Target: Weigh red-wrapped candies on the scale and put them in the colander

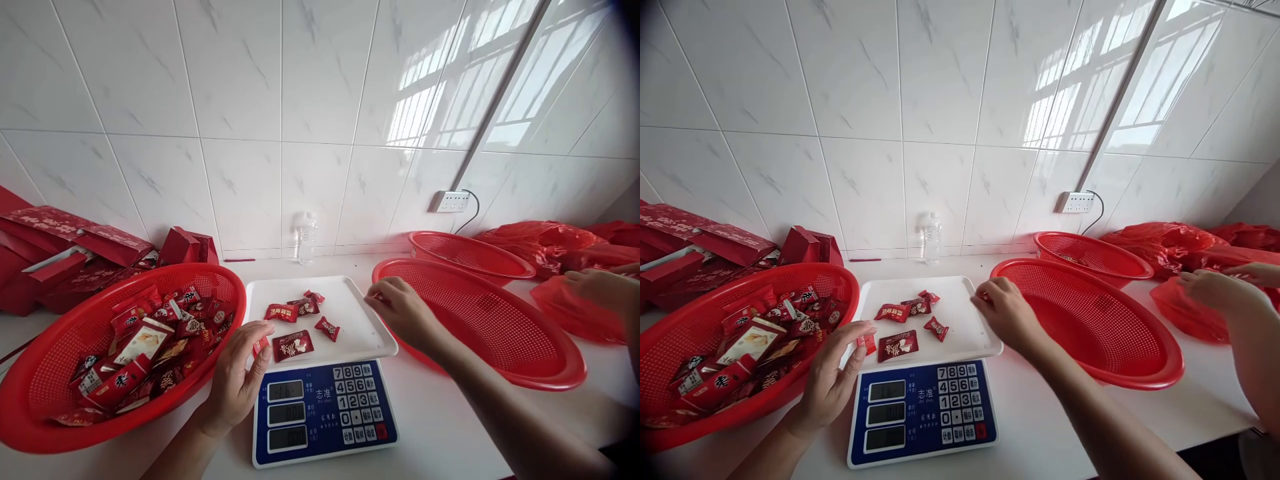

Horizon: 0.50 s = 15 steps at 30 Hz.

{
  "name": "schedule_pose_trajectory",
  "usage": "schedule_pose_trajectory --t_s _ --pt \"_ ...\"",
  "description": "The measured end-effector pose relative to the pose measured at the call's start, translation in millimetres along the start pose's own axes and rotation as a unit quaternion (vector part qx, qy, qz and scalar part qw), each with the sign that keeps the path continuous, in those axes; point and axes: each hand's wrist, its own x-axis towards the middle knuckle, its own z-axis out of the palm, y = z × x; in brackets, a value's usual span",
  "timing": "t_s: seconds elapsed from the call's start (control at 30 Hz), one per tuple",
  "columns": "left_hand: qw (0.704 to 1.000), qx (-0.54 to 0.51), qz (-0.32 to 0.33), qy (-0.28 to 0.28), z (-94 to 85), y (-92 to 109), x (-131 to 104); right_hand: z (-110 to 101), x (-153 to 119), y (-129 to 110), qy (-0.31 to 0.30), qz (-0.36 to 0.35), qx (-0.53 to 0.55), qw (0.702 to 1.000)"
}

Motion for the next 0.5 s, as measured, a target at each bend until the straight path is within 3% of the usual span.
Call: schedule_pose_trajectory --t_s 0.13,0.23,0.37,0.43,0.5 --pt "1.000 -0.005 -0.004 0.002 0.4 0 0 -22 -4 41 0.003 0.092 -0.098 0.991" --pt "1.000 -0.003 -0.005 0.003 0.9 1 0 -22 -7 54 -0.021 0.130 -0.159 0.978" --pt "1.000 -0.004 -0.002 0.002 1.3 1 0 0 -7 29 -0.034 0.044 -0.112 0.992" --pt "1.000 -0.005 -0.002 0.002 1.3 1 0 14 -5 4 -0.089 -0.006 -0.063 0.994" --pt "1.000 -0.005 -0.001 0.002 1.6 1 -1 27 -1 -21 -0.182 -0.041 -0.028 0.982"
